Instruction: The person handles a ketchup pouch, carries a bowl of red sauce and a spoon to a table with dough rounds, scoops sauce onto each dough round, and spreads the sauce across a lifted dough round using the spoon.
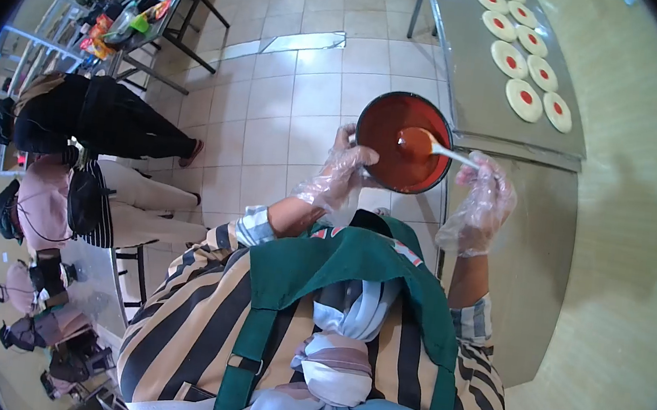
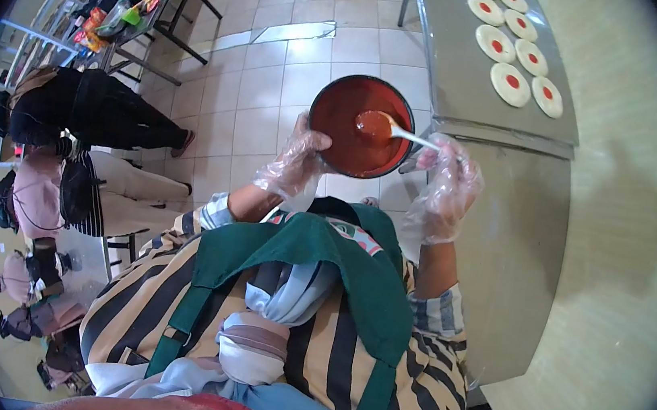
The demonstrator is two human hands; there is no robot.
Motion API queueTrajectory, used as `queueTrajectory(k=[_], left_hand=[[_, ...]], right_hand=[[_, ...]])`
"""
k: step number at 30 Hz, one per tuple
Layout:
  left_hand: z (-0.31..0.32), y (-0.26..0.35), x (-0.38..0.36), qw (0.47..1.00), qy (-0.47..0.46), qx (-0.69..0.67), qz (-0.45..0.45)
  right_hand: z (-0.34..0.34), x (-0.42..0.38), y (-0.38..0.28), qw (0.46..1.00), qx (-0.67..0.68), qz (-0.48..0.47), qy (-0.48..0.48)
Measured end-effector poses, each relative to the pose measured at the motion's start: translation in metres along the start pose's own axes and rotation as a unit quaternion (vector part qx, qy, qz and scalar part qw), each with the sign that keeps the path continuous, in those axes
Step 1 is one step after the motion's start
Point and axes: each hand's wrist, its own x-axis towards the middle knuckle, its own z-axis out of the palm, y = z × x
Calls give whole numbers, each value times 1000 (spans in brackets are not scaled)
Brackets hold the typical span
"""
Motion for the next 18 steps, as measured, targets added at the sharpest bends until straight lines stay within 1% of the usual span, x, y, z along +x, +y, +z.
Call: queueTrajectory(k=[2, 4, 6, 7, 8, 10, 12, 13, 15, 18], left_hand=[[-5, 9, 25, 1000, 19, -7, 5], [-10, 19, 55, 999, 48, -12, 2], [-21, 30, 93, 999, 50, -11, 0], [-30, 33, 86, 999, 41, -19, -3], [-34, 35, 96, 999, 41, -30, -8], [-37, 56, 138, 999, 26, -17, -29], [-42, 80, 183, 998, 2, 1, -58], [-44, 95, 205, 997, -9, 7, -73], [-49, 120, 237, 996, -27, 13, -89], [-48, 133, 302, 986, -82, 41, -137]], right_hand=[[16, 38, 4, 998, 33, 40, 30], [28, 74, 22, 999, 26, 32, 22], [42, 108, 39, 999, -2, 8, 39], [51, 94, 36, 999, -4, -4, 47], [57, 101, 37, 998, 5, -25, 52], [68, 134, 49, 996, 10, -47, 74], [82, 176, 60, 994, -18, 1, 110], [88, 194, 65, 991, -20, -10, 129], [103, 212, 75, 981, 88, 35, 170], [103, 243, 91, 966, 106, 21, 237]])
